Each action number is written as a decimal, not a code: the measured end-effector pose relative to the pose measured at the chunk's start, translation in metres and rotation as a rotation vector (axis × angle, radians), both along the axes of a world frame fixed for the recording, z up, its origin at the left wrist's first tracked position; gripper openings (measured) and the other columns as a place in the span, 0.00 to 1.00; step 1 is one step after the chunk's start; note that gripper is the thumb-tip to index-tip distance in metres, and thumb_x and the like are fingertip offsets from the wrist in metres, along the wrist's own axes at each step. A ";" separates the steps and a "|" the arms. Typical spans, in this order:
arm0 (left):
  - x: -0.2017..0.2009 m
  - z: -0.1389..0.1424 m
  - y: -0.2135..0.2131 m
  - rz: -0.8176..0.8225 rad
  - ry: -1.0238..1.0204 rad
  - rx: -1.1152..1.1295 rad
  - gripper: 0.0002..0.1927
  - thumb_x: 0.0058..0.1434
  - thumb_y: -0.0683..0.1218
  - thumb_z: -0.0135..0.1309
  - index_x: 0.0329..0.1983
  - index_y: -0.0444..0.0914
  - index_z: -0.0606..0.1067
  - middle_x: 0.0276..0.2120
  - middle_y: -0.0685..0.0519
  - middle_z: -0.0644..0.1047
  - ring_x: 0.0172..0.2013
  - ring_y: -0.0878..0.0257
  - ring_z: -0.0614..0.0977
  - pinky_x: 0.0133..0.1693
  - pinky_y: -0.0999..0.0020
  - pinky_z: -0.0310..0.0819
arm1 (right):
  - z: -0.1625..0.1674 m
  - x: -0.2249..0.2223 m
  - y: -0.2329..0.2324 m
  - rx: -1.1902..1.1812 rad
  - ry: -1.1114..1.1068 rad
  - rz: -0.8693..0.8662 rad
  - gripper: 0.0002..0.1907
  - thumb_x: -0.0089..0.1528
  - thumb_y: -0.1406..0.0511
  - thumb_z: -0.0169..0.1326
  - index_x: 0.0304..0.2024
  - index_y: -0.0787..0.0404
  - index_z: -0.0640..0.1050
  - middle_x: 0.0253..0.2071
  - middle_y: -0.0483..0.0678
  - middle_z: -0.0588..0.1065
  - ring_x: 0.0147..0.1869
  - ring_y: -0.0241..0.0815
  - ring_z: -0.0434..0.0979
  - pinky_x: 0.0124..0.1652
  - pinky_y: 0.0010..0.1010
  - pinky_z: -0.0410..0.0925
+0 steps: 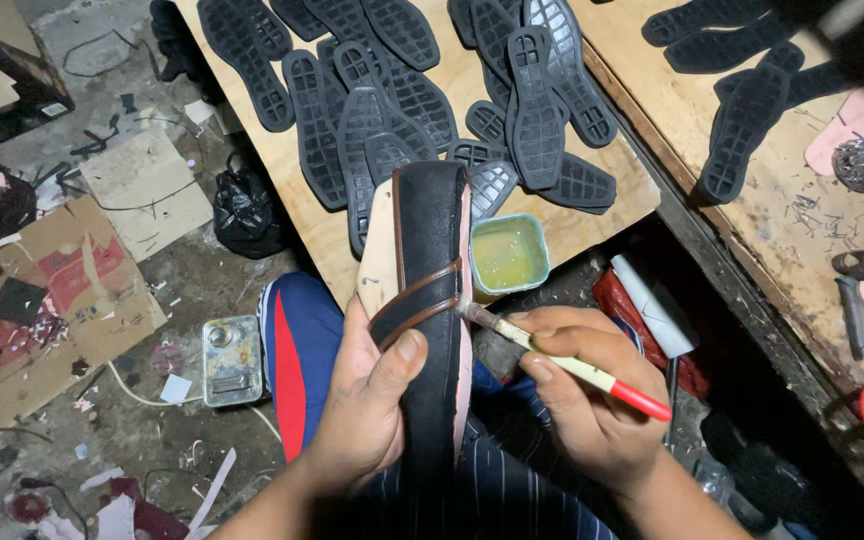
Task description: The person holds a shoe upper with a strap in one hand and uses a brush to apply glue from a small container onto the sole edge and upper of the shoe, rotating the shoe to coat different areas, then dips the brush back into the glue container and continues brushing along the edge.
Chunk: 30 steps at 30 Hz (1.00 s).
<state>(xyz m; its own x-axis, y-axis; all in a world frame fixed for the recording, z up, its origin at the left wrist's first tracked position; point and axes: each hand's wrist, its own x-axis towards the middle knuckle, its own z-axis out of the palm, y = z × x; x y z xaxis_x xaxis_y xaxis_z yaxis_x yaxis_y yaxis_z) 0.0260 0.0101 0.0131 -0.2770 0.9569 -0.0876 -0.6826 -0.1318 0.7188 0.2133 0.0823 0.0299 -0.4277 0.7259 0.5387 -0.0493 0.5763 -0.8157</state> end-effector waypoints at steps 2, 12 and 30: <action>-0.002 0.001 0.000 0.012 0.077 0.034 0.35 0.67 0.45 0.55 0.72 0.33 0.55 0.61 0.45 0.71 0.60 0.60 0.73 0.63 0.61 0.66 | -0.002 0.001 -0.002 -0.097 0.054 0.017 0.12 0.66 0.76 0.55 0.51 0.67 0.72 0.51 0.62 0.78 0.55 0.49 0.81 0.56 0.36 0.75; -0.007 0.000 0.000 -0.030 -0.034 -0.010 0.32 0.68 0.45 0.55 0.71 0.33 0.57 0.54 0.47 0.73 0.49 0.61 0.75 0.51 0.61 0.72 | -0.005 0.006 0.003 -0.187 0.138 0.053 0.11 0.68 0.76 0.53 0.52 0.66 0.72 0.52 0.62 0.77 0.57 0.49 0.80 0.59 0.37 0.74; -0.002 0.000 0.001 0.046 0.139 0.079 0.35 0.68 0.45 0.55 0.72 0.34 0.54 0.64 0.47 0.70 0.64 0.60 0.71 0.67 0.61 0.62 | -0.011 0.002 0.000 -0.077 0.064 0.010 0.11 0.66 0.75 0.56 0.50 0.66 0.73 0.52 0.61 0.78 0.55 0.49 0.81 0.57 0.36 0.74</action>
<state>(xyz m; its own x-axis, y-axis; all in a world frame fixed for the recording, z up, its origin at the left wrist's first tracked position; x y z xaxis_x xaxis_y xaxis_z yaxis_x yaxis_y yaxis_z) 0.0241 0.0107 0.0128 -0.3248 0.9453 0.0291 -0.5694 -0.2201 0.7920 0.2149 0.0823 0.0194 -0.4021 0.7619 0.5077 -0.1082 0.5111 -0.8527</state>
